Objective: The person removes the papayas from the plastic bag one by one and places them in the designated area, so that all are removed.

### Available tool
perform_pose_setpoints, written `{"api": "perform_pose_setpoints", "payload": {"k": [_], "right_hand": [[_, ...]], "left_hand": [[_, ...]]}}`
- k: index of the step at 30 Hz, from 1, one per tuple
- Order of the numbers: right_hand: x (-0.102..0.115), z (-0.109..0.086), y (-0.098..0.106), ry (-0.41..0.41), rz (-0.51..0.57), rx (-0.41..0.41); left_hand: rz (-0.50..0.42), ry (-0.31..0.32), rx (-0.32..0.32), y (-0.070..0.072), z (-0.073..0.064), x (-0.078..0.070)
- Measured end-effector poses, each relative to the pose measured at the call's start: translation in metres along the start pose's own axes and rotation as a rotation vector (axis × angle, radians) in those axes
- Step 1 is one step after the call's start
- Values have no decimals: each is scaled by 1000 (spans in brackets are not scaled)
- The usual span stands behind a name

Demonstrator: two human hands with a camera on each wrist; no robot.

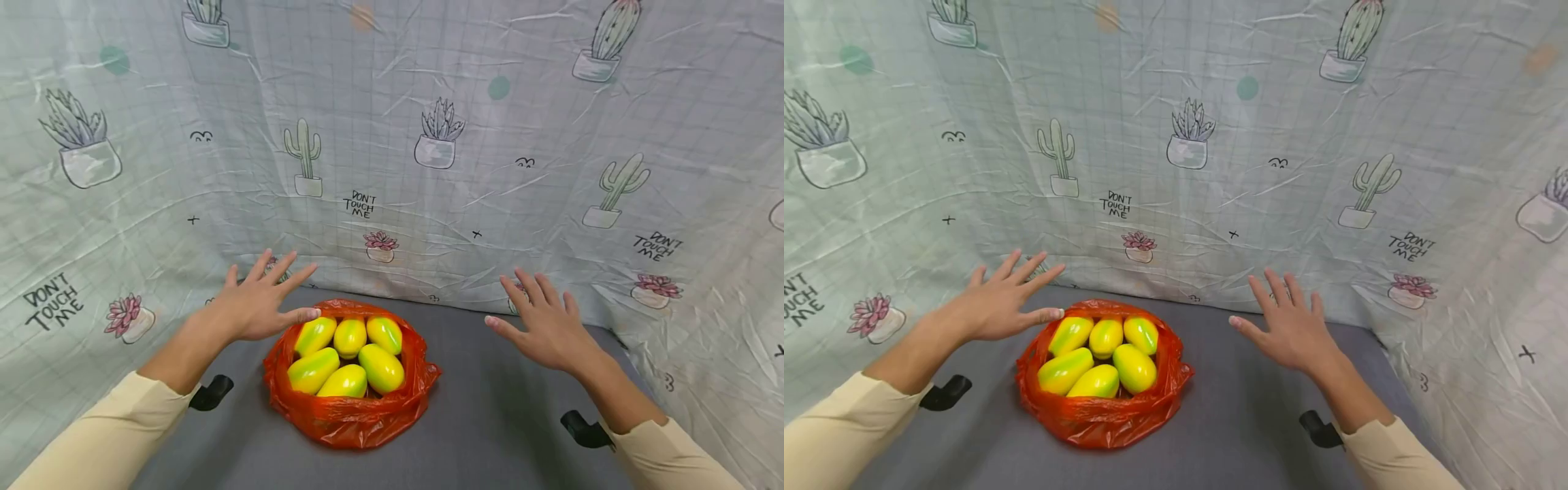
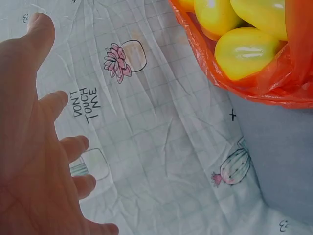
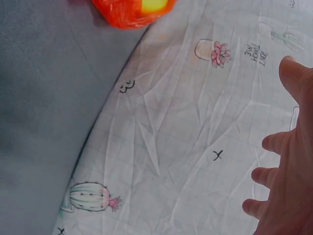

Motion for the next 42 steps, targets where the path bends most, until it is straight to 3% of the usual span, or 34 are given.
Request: {"api": "perform_pose_setpoints", "payload": {"k": [22, 42], "right_hand": [[7, -13, -15, 28, 0, -9], [7, -19, -36, 36, 8, -12]], "left_hand": [[8, -33, 6, -16, -9, 1], [-16, -33, -13, -41, -18, 7]]}}
Point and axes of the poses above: each hand's wrist, its own z-axis towards the middle knuckle, its own y-axis out of the back of the hand, x = y × z, the point moved 1 cm from there along z, towards the middle knuckle, and after that the axes turned 9 degrees about -y, right-handed, at the moved point
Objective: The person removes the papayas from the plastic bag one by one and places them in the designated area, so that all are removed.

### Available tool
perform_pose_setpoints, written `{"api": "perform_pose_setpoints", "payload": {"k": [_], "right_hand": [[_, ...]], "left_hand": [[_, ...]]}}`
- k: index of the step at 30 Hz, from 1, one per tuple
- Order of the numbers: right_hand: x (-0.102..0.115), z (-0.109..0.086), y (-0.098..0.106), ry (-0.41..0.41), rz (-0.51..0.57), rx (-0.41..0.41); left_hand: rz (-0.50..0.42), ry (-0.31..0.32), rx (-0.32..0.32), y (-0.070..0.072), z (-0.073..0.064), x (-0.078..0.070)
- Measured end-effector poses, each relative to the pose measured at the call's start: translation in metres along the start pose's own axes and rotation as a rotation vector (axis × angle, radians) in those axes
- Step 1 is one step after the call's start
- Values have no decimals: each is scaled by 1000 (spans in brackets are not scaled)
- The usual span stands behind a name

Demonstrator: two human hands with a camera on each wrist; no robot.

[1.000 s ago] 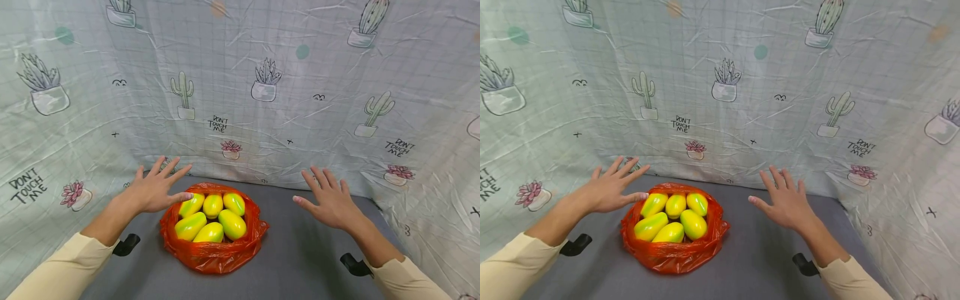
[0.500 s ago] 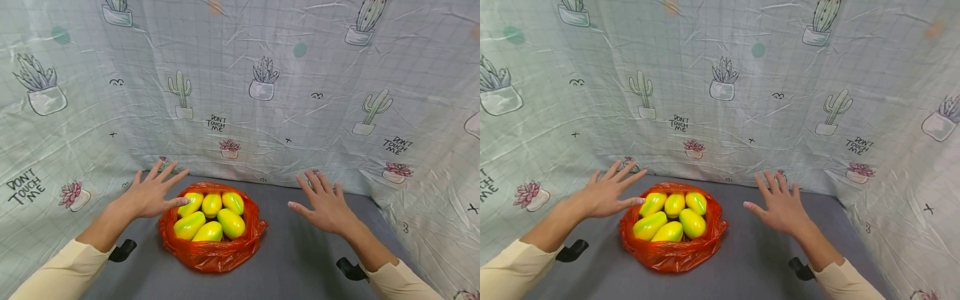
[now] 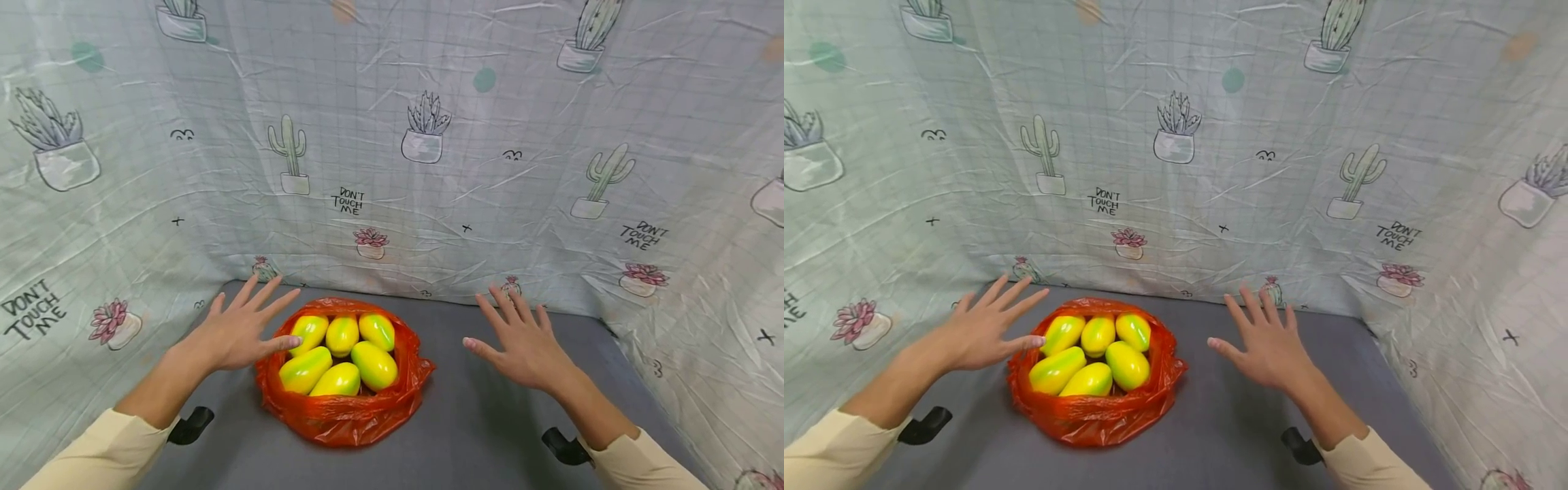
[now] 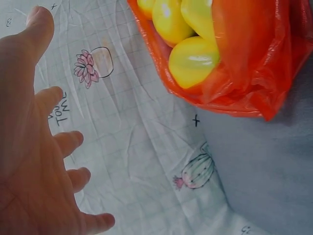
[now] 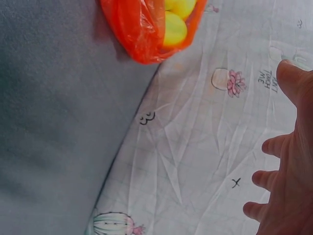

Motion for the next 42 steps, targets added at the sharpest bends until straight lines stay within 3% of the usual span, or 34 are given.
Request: {"api": "perform_pose_setpoints", "payload": {"k": [22, 29, 42], "right_hand": [[4, -8, -28, 14, 9, -38], [3, -11, -35, 1, 14, -12], [1, -11, -43, -3, 26, -2]], "left_hand": [[-9, 4, -27, -24, -16, 8], [-17, -20, -39, -29, -19, 8], [-70, -57, -42, -42, -10, 12]]}}
Point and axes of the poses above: each hand's wrist, its own z-axis towards the middle knuckle, its own y-axis out of the back of the hand, x = y × z, the point moved 1 cm from there along z, towards the middle knuckle, and after that the axes turned 9 degrees about -y, right-handed, at the moved point
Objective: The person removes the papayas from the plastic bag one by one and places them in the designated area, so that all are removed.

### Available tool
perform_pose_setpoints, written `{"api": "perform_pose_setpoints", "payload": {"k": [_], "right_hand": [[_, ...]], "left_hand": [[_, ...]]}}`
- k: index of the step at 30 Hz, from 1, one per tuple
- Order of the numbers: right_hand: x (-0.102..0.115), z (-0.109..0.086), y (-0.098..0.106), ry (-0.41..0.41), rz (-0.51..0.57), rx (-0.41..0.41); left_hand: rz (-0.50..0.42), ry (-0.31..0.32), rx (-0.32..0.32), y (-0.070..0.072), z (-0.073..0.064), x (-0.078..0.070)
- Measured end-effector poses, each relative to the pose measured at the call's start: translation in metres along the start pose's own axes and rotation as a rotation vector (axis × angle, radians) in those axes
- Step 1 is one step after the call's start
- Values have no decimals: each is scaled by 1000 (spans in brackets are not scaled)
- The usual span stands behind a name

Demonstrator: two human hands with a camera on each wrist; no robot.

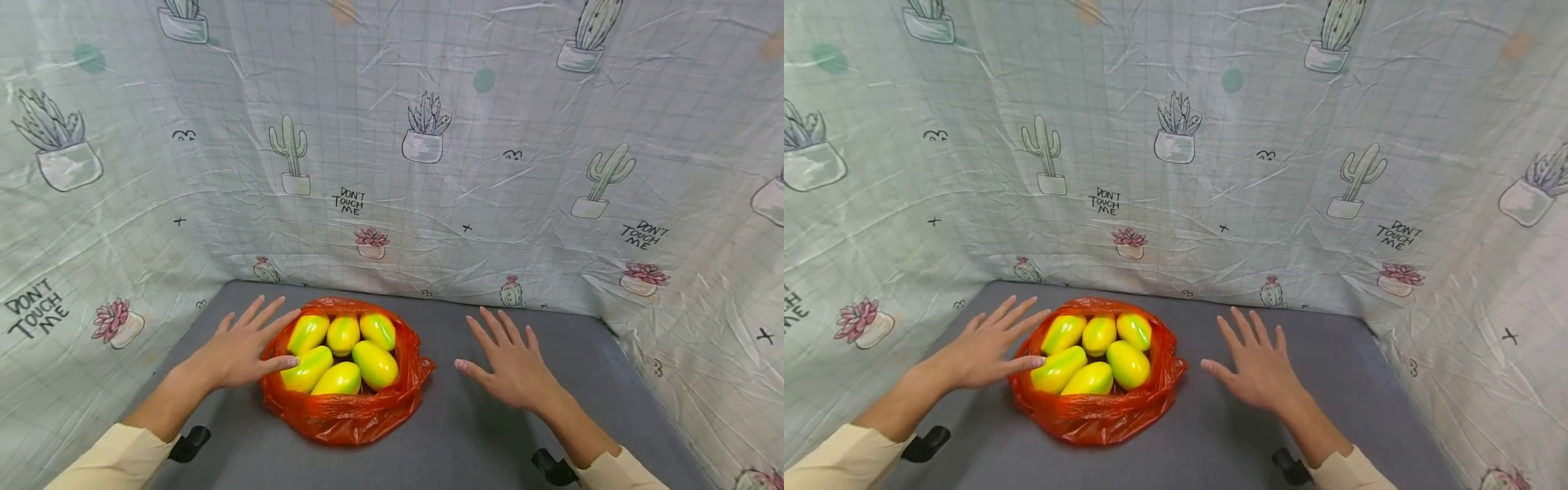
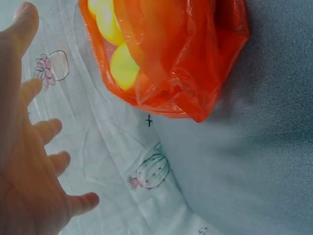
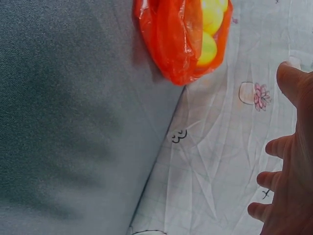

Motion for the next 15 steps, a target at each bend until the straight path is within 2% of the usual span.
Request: {"api": "perform_pose_setpoints", "payload": {"k": [15], "right_hand": [[-1, 8, -9, 12, 4, 0]], "left_hand": [[18, -27, -30, -12, 8, 14]]}}
Point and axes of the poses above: each hand's wrist, its own z-axis towards the middle knuckle, its own y-axis out of the back of the hand, x = y × z, the point moved 1 cm from there along z, towards the middle knuckle, and after that the axes turned 9 degrees about -y, right-handed, at the moved point
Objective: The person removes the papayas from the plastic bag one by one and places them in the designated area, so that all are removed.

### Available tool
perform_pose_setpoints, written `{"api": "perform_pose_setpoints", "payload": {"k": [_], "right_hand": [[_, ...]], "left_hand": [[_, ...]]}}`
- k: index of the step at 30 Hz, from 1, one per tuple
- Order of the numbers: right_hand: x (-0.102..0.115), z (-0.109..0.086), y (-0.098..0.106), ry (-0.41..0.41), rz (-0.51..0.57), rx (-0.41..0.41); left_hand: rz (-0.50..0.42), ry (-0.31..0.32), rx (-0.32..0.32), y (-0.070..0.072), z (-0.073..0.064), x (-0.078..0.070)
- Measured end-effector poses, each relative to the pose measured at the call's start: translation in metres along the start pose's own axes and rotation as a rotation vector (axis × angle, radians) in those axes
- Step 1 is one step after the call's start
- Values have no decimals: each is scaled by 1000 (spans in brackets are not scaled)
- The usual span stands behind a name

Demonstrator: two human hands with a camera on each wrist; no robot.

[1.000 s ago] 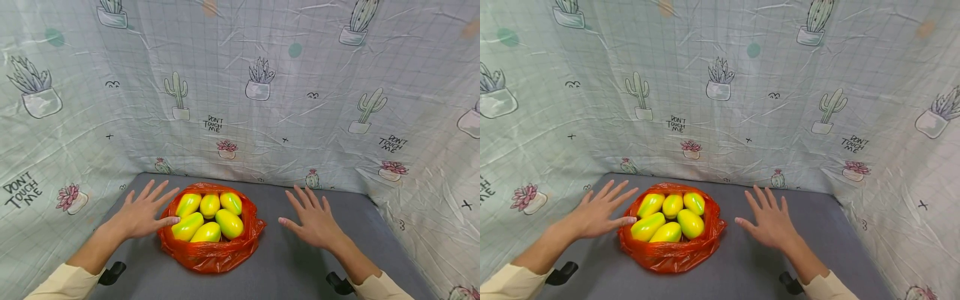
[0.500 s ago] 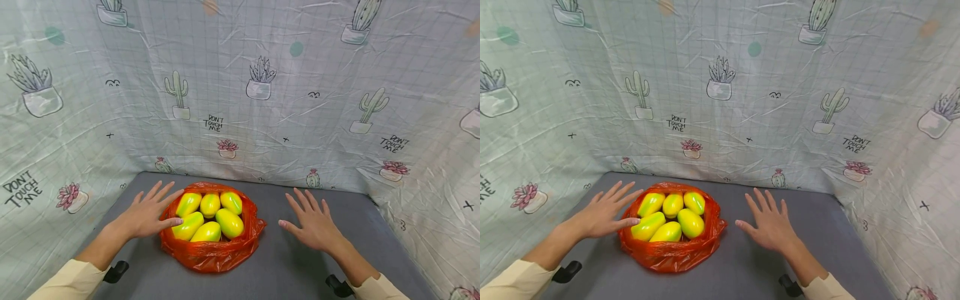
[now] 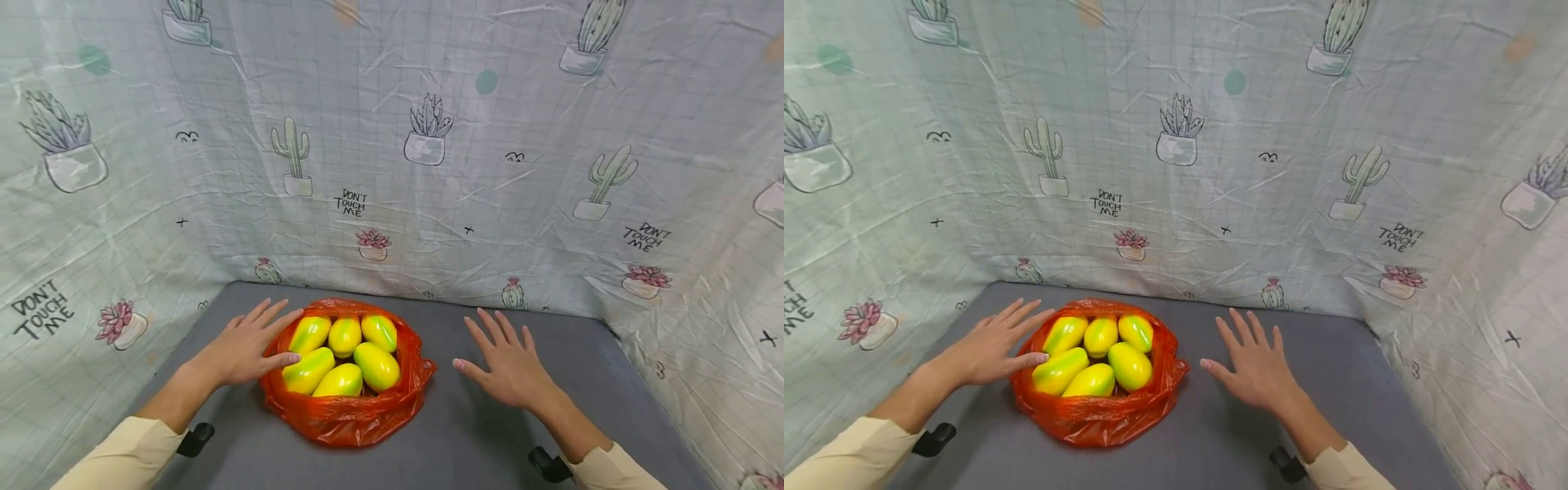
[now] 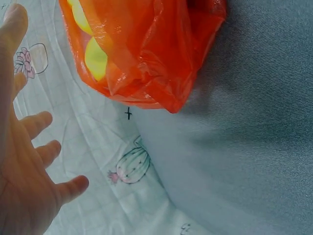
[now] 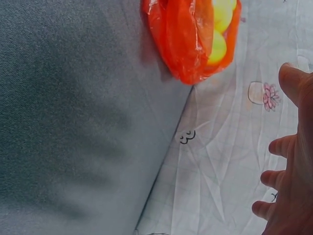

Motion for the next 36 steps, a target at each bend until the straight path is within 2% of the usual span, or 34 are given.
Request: {"api": "perform_pose_setpoints", "payload": {"k": [8, 13, 22, 36], "right_hand": [[1, 5, 0, 12, -3, -23], [1, 7, -1, 11, 6, -14], [0, 8, -7, 0, 18, -8], [-2, 9, -13, 5, 12, -17]], "left_hand": [[-46, -12, 1, -7, 5, 1], [-70, 12, 39, -10, 7, 2], [-124, -17, 99, -14, 10, 11], [-194, 58, 150, -21, 10, 22]]}}
Point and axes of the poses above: each hand's wrist, its own z-axis towards the middle knuckle, its own y-axis out of the back of the hand, x = y × z, the point moved 1 cm from there along z, towards the middle knuckle, and after that the axes turned 9 degrees about -y, right-handed, at the moved point
